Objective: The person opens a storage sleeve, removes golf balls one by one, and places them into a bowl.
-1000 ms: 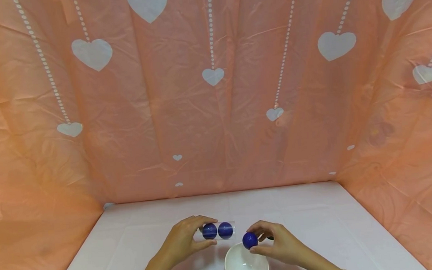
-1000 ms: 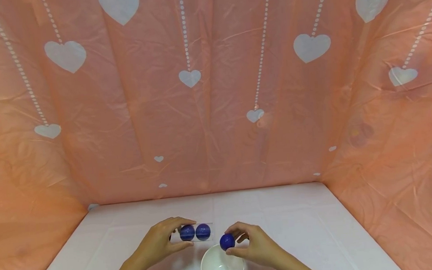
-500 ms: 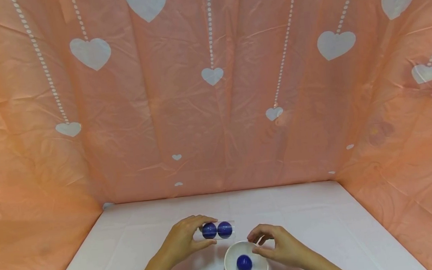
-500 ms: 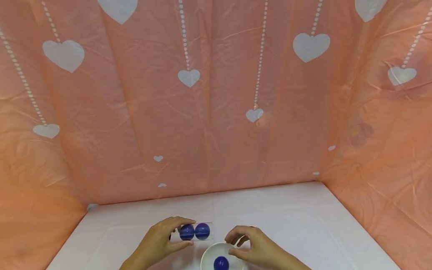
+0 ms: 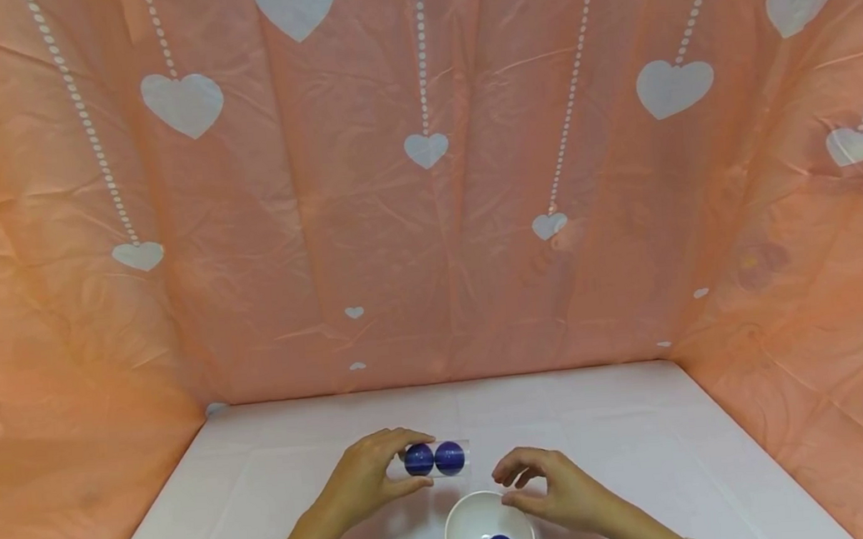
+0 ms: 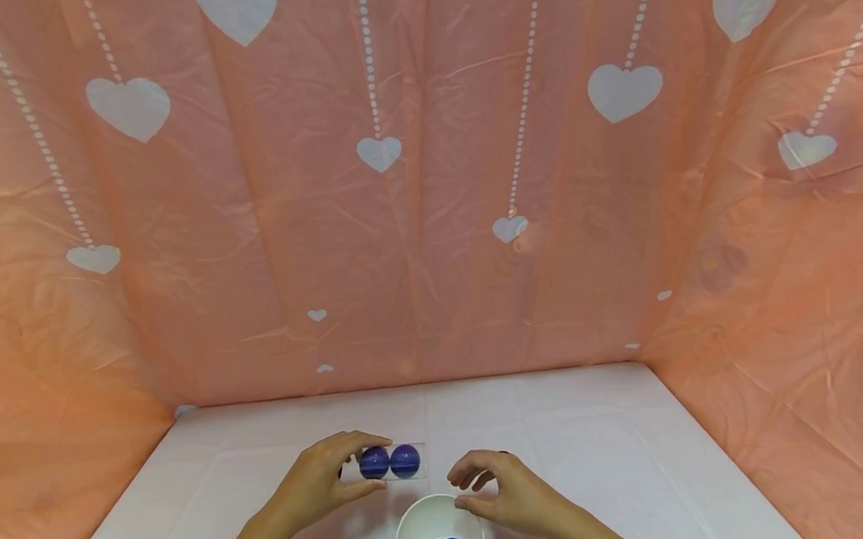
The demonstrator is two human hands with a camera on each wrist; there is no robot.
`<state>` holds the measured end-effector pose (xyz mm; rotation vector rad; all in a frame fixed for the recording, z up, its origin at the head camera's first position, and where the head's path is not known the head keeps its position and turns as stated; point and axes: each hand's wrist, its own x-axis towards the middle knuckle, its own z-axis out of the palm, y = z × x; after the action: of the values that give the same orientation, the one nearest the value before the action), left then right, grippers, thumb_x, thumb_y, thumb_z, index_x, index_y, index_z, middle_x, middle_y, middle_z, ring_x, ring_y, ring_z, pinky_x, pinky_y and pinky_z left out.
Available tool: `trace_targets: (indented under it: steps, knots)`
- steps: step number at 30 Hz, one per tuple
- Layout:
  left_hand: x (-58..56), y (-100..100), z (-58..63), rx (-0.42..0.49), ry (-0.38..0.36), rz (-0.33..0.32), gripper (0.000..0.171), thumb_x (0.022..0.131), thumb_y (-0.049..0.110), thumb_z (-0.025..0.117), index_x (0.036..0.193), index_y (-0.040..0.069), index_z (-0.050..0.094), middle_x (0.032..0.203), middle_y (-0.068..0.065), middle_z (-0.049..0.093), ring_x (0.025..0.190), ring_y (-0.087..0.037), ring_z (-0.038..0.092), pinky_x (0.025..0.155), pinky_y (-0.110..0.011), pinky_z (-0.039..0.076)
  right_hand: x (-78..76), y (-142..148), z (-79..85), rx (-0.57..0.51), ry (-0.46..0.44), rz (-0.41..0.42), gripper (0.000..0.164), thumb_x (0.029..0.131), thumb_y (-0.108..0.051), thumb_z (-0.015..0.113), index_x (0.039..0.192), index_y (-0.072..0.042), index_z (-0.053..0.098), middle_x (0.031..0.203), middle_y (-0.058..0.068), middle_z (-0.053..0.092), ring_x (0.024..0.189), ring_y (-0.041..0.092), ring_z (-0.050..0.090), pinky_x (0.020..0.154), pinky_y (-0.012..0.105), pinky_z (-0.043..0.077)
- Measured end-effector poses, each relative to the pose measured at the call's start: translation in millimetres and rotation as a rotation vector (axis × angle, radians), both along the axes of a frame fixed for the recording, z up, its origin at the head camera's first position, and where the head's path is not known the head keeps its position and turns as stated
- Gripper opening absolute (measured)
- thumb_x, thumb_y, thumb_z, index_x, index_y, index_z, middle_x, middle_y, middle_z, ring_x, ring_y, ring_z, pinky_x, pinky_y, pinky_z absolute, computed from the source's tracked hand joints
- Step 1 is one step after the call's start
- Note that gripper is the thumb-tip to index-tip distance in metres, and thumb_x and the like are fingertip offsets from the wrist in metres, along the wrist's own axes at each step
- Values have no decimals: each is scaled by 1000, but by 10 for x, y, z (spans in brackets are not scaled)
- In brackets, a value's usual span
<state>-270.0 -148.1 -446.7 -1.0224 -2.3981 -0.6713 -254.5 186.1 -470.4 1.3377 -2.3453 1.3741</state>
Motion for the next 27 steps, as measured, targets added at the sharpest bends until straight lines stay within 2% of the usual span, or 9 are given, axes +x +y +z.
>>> trace_targets:
  steps: [9,13,16,21,27]
  knots:
    - [8,16,15,2,-2,-6,52,83,34,94,130,26,74,111,14,76,89,-7,66,78,-32,58,-48,-77,1,-50,-6,-57,24,99,-11,80,120,-3,71,109,16,76,95,27,76,84,36,63]
    - [6,22,10,2,-3,-6,51,83,35,94,130,26,74,112,13,76,90,-4,65,79,-33,59,-55,-125,25,-61,-13,-89,28,97,-9,81,122,-3,70,108,16,76,94,25,76,85,35,63]
    - [3,25,6,-2,0,-7,51,84,38,94,130,27,74,112,14,76,90,-1,64,80,-33,59,-68,-155,44,-67,-44,-112,30,97,-10,81,124,-6,71,108,17,75,94,20,76,86,35,63]
    - [5,33,14,-7,-9,-4,50,86,40,92,130,27,74,111,14,76,89,-2,64,79,-32,58,-106,-196,55,-68,-81,-134,34,97,-15,82,127,-2,70,109,18,75,96,12,74,89,35,62]
    - [23,50,37,-23,-24,7,50,85,38,93,131,27,74,114,13,76,91,-2,64,82,-34,59,-127,-227,59,-95,-106,-119,39,97,-16,82,128,3,68,114,20,74,97,28,76,90,36,62]
